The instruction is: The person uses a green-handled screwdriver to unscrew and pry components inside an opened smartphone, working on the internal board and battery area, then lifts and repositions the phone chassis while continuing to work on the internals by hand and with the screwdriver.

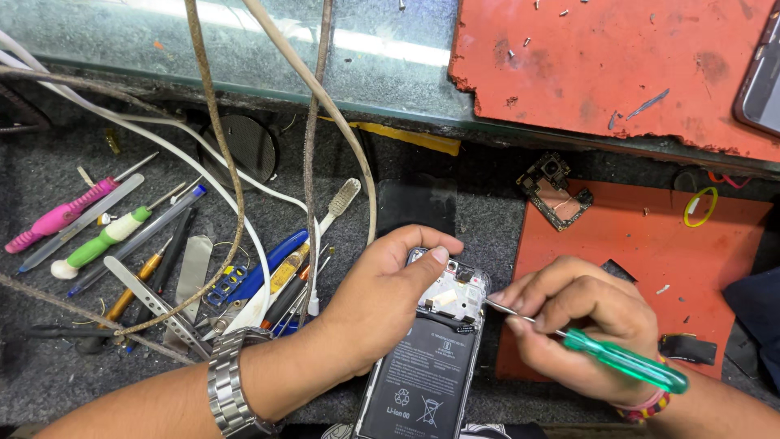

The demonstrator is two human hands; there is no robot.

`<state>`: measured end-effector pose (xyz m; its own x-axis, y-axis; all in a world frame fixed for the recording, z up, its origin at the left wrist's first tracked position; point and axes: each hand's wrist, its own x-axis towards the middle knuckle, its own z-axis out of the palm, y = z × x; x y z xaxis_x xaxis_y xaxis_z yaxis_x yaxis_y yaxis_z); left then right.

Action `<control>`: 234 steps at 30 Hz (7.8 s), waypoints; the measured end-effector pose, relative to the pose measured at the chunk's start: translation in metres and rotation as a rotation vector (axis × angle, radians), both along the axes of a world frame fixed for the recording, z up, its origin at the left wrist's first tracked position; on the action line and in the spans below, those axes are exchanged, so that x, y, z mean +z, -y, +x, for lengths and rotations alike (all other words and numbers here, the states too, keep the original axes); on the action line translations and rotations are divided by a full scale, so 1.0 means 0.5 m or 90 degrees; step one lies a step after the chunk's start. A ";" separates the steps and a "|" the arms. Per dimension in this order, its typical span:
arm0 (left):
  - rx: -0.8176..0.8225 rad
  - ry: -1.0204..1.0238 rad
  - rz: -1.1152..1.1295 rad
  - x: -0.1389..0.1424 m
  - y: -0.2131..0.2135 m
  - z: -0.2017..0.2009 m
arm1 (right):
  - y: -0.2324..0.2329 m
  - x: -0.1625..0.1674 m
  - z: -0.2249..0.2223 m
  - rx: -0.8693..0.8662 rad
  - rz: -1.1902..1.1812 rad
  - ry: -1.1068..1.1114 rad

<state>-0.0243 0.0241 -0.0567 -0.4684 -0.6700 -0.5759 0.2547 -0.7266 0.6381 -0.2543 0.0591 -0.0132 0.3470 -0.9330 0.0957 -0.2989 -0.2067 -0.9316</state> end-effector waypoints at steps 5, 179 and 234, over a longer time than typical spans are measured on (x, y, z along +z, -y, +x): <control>-0.012 0.056 -0.011 0.000 -0.001 0.001 | 0.011 0.002 0.022 0.010 -0.104 -0.104; -0.045 -0.042 -0.075 0.011 -0.004 -0.002 | 0.021 0.007 0.003 -0.029 -0.121 -0.087; -0.260 0.314 -0.254 0.118 0.021 0.008 | 0.057 0.022 -0.079 -0.131 0.144 0.264</control>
<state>-0.0204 0.0136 0.0020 -0.4746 -0.7004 -0.5332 -0.3687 -0.3919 0.8429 -0.2939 0.0308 -0.0023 0.1304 -0.9911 -0.0259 0.0915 0.0380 -0.9951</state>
